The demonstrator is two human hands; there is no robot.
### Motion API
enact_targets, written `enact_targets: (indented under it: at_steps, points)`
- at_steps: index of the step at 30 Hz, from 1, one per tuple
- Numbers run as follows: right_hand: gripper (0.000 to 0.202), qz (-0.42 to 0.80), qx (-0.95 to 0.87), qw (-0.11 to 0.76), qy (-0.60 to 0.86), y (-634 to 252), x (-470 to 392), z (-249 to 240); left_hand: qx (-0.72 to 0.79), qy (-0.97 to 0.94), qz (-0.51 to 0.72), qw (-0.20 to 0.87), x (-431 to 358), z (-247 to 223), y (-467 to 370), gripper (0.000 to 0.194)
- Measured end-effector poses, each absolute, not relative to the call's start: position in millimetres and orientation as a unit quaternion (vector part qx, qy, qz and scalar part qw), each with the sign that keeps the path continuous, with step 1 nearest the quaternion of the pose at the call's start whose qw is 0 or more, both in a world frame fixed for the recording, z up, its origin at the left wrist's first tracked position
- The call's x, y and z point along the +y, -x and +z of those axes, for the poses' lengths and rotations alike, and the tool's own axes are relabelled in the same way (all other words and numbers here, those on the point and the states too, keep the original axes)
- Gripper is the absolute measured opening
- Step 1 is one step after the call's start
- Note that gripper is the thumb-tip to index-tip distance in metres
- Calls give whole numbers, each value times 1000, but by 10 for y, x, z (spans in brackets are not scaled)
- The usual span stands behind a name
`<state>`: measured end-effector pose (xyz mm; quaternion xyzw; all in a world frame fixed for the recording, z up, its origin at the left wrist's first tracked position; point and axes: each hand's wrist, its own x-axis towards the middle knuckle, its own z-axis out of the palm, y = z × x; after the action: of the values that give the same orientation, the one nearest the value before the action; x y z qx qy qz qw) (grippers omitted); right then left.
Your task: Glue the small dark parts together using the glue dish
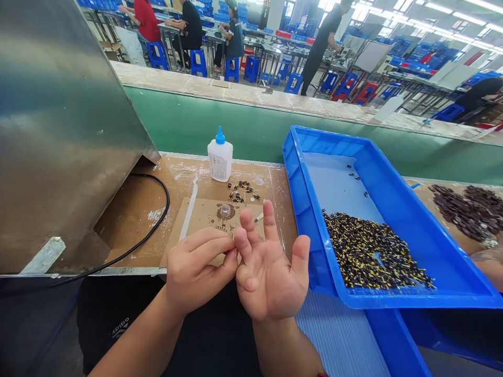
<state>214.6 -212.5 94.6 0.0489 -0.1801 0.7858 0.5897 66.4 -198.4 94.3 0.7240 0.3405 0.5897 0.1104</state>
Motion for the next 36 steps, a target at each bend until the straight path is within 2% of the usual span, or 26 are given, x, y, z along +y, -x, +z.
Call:
enact_targets:
  at_steps: [6, 15, 19, 25, 28, 31, 36]
  points:
    - [70, 804, -130, 577, -59, -2123, -2125, 908, 335, -703, 608, 153, -1969, 945, -675, 19]
    - [73, 849, -77, 480, -208, -2135, -2000, 784, 328, -691, 624, 162, -1973, 932, -686, 20]
    - [71, 845, -62, 462, -262, -2131, -1965, 764, 331, -688, 628, 149, -1982, 940, -698, 21]
    - [58, 874, -51, 437, -208, -2250, -1986, 901, 345, -691, 620, 134, -1988, 961, -692, 19]
    - [55, 867, 18, 439, -234, -2232, -2045, 938, 351, -690, 620, 130, -1995, 964, -690, 19]
    - [63, 842, 75, 450, -288, -2154, -2103, 915, 349, -692, 622, 112, -2010, 960, -695, 19]
    - [64, 837, 37, 477, -265, -2158, -2095, 888, 346, -690, 629, 91, -2039, 957, -694, 22]
